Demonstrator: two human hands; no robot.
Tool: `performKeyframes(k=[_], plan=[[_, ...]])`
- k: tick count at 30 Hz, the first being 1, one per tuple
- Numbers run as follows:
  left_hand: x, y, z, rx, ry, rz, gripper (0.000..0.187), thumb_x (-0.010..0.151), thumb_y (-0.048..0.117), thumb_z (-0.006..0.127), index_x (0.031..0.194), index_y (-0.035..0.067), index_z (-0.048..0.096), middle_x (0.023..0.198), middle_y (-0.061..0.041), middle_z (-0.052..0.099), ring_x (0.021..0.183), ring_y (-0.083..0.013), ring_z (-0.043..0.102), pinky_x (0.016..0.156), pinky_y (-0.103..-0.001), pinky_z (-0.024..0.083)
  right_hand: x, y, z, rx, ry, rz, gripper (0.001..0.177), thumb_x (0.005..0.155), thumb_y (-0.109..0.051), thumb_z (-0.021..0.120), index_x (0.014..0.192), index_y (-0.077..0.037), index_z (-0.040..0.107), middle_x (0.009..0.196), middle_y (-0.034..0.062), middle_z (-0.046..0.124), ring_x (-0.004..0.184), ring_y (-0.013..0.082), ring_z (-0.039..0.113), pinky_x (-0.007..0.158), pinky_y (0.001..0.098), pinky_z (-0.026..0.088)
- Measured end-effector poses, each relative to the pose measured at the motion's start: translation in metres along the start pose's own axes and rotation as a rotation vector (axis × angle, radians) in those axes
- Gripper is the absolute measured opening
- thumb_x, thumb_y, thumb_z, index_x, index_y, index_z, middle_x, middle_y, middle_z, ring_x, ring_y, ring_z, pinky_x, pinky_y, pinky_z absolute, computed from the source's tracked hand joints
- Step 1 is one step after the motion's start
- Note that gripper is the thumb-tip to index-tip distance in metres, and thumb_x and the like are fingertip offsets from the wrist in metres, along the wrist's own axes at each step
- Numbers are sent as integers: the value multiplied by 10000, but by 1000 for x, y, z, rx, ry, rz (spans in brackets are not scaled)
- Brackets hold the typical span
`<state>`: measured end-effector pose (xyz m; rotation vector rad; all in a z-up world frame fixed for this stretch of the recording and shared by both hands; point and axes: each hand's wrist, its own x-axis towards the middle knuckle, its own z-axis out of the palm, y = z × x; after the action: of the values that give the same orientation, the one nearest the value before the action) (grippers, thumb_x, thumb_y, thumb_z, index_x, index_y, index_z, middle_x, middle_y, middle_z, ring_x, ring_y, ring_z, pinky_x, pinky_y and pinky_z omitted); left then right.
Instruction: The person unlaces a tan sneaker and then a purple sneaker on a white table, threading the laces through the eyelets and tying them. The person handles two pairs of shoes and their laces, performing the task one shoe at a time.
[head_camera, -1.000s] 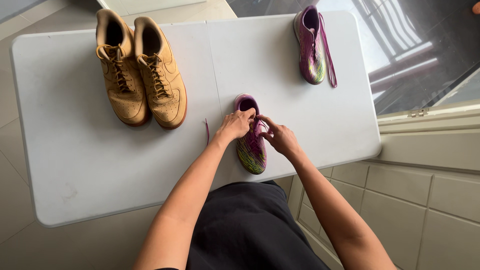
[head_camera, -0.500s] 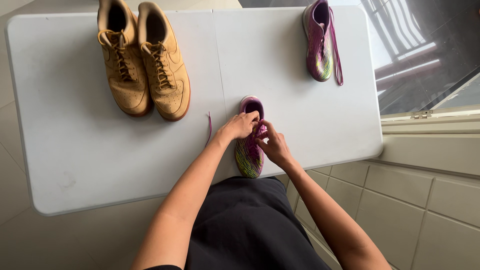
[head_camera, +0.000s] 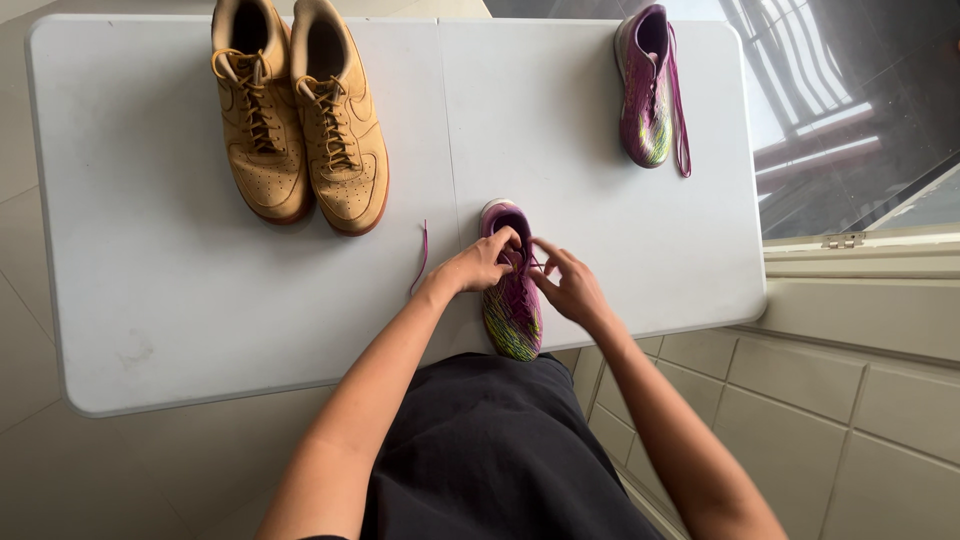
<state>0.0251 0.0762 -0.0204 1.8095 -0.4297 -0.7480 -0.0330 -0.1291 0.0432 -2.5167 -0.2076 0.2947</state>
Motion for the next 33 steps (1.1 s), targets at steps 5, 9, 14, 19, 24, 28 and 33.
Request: performKeyframes(k=[5, 9, 14, 19, 24, 28, 33], plan=[[-15, 17, -5, -138, 10, 22, 549, 873, -61, 585, 1368, 146, 469, 1125, -121, 766, 1178, -258, 688, 1000, -399, 535, 20, -8, -16, -91, -195, 69, 359, 970, -334, 679, 1319, -260, 633, 948, 112, 768, 877, 303, 736, 739, 460, 561], [-23, 20, -3, -166, 70, 16, 750, 794, -126, 493, 1462, 214, 457, 1102, -124, 772, 1145, -247, 715, 1022, -397, 524, 17, 3, -9, 33, -194, 86, 326, 947, -256, 704, 1269, -213, 680, 929, 130, 756, 869, 296, 736, 771, 441, 556], [-16, 18, -5, 189, 274, 207, 558, 879, 14, 658, 1394, 144, 487, 1266, -131, 689, 1072, -336, 677, 978, -408, 535, 17, 49, -6, 225, 233, 2, 164, 940, -86, 720, 1101, -80, 753, 993, 129, 749, 901, 231, 707, 805, 371, 557], [-24, 17, -34, 550, 156, -61, 207, 903, 242, 737, 1057, 104, 731, 1043, -107, 745, 1008, -299, 720, 966, -422, 541, 7, 108, -45, 606, 481, 414, 152, 1031, -164, 674, 1048, -20, 722, 883, 33, 708, 519, 92, 468, 441, 283, 360], [-45, 26, -56, 608, 219, -110, 257, 945, 299, 712, 849, 64, 754, 883, -123, 755, 879, -329, 691, 960, -448, 492, 2, 143, -86, 773, 749, 487, 174, 1041, -183, 681, 1072, -27, 753, 834, 14, 665, 458, 35, 445, 386, 241, 336], [-52, 28, -47, 662, 562, 134, 192, 870, 265, 717, 832, 80, 747, 855, -109, 735, 809, -299, 679, 831, -439, 444, 0, 144, -77, 233, 781, 377, 266, 973, -224, 744, 1163, -40, 762, 1005, 175, 663, 714, 195, 529, 592, 343, 435], [-58, -1, 0, 663, 949, -113, 238, 957, 313, 725, 942, 77, 703, 944, -102, 698, 853, -233, 653, 854, -405, 443, -12, 118, -15, -381, 825, 310, 451, 740, -187, 851, 1168, -82, 754, 1264, 303, 581, 990, 397, 577, 784, 475, 501]])
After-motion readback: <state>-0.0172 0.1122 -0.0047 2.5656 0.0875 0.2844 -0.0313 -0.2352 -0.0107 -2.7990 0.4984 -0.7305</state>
